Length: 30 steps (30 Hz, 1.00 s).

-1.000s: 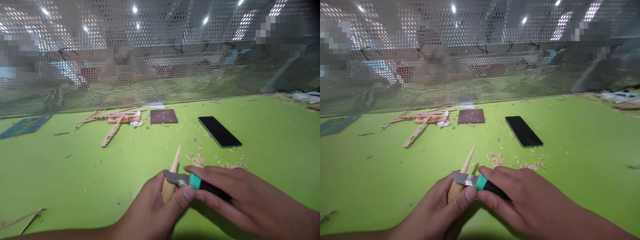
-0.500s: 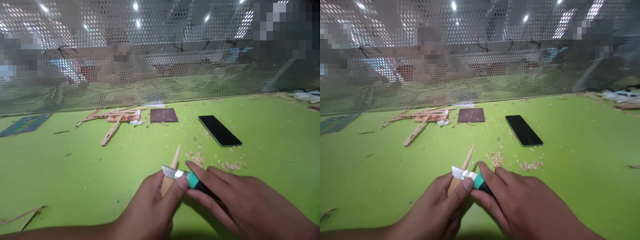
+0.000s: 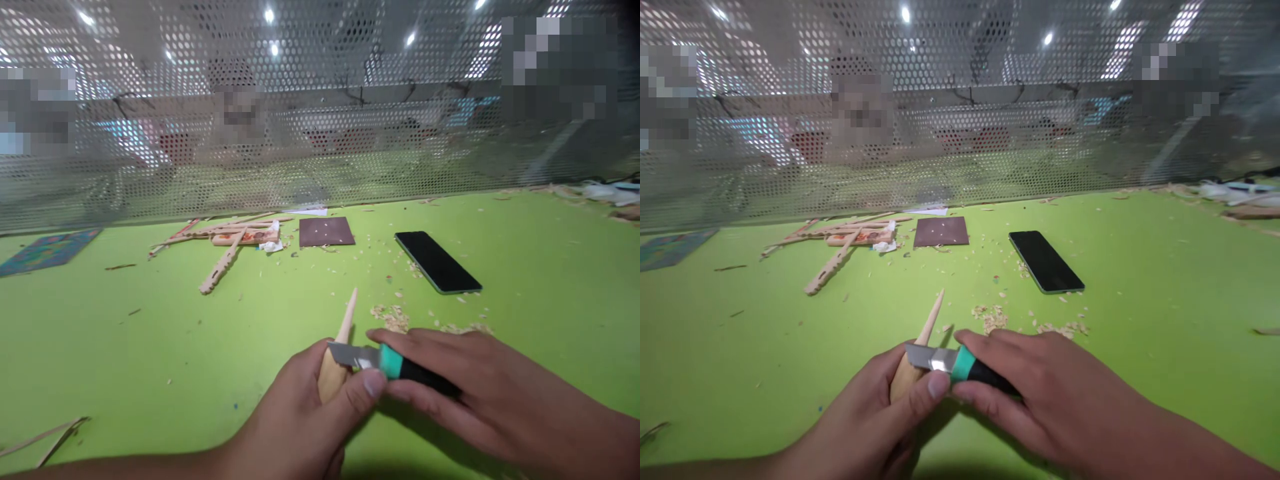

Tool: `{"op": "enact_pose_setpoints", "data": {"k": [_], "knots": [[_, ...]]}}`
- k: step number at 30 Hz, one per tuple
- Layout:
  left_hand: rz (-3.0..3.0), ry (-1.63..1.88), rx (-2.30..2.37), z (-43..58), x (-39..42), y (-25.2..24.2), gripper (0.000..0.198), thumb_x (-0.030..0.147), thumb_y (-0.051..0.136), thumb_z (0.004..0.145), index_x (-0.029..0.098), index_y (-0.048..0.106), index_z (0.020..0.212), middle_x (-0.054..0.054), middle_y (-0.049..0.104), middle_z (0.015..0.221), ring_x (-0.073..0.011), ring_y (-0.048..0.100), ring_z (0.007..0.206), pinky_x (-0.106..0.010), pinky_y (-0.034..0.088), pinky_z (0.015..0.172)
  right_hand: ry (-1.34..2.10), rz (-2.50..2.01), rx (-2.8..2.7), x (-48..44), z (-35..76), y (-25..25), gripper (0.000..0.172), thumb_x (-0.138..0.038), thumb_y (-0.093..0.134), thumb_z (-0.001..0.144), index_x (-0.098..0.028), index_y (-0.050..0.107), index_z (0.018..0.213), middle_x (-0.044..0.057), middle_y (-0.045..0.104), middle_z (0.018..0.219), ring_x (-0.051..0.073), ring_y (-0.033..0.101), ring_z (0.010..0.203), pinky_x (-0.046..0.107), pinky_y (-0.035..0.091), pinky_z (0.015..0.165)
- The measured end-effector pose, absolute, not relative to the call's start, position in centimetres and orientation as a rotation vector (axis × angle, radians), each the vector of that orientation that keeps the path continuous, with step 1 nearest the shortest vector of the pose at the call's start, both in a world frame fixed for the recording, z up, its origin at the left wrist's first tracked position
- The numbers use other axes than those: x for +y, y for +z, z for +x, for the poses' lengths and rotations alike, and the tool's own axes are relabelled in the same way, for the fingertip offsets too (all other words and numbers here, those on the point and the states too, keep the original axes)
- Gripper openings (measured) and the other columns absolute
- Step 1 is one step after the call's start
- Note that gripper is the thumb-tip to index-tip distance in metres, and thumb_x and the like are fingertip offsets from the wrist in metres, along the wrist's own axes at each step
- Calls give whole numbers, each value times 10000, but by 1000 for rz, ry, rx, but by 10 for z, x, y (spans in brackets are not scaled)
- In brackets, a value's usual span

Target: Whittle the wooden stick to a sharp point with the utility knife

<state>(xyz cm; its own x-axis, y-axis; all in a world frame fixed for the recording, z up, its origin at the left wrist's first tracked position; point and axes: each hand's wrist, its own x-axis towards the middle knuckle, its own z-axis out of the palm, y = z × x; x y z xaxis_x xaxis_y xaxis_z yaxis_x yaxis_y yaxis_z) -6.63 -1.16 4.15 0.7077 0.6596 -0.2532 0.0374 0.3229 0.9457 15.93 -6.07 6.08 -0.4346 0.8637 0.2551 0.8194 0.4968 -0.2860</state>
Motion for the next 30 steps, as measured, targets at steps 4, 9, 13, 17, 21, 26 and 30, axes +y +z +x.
{"op": "enact_pose_setpoints", "data": {"k": [4,9,13,17,21,26,30], "knots": [[1193,440,750,-63,-12,43,497,656,670,903,164,658,974,54,478,608,-94,421,537,-200,334,506,92,-1416,-2423,-64,152,59,414,-435,359,1115,-204,644,1308,104,802,1109,249,794,860,352,646,656],[1096,419,788,-61,-17,39,534,720,610,909,188,580,942,102,402,517,-61,294,393,-178,256,370,-282,-1463,-2378,-66,151,55,463,-440,314,1130,-151,568,1387,133,796,1086,251,786,745,355,593,535],[985,378,733,-64,-18,35,512,706,627,910,217,527,1028,117,425,515,-56,304,333,-166,313,326,-335,-1502,-2274,-60,157,54,442,-436,386,1119,-148,553,1409,127,795,1075,249,786,756,345,592,568],[1022,370,732,-67,-18,34,482,670,628,932,213,527,1045,116,430,519,-49,322,346,-142,316,333,-261,-1529,-2209,-56,164,52,429,-437,369,1117,-159,593,1355,137,790,1154,269,799,872,374,636,685],[1031,386,714,-66,-17,33,450,624,639,950,209,524,1078,116,431,543,-41,316,358,-130,299,336,-181,-1513,-2265,-56,166,50,415,-433,381,1111,-163,593,1345,140,789,1157,273,800,836,403,655,699],[1042,384,686,-63,-18,33,444,620,618,965,214,536,1125,127,382,579,-37,270,357,-147,297,333,-37,-1453,-2386,-59,160,51,403,-423,362,1109,-190,602,1333,129,792,1135,286,798,878,398,660,651],[1123,432,764,-60,-17,38,458,642,596,964,188,556,1003,103,368,620,-57,283,455,-179,260,397,-123,-1442,-2398,-62,153,52,448,-434,304,1124,-175,596,1345,135,798,1122,289,801,848,409,653,601]]}}
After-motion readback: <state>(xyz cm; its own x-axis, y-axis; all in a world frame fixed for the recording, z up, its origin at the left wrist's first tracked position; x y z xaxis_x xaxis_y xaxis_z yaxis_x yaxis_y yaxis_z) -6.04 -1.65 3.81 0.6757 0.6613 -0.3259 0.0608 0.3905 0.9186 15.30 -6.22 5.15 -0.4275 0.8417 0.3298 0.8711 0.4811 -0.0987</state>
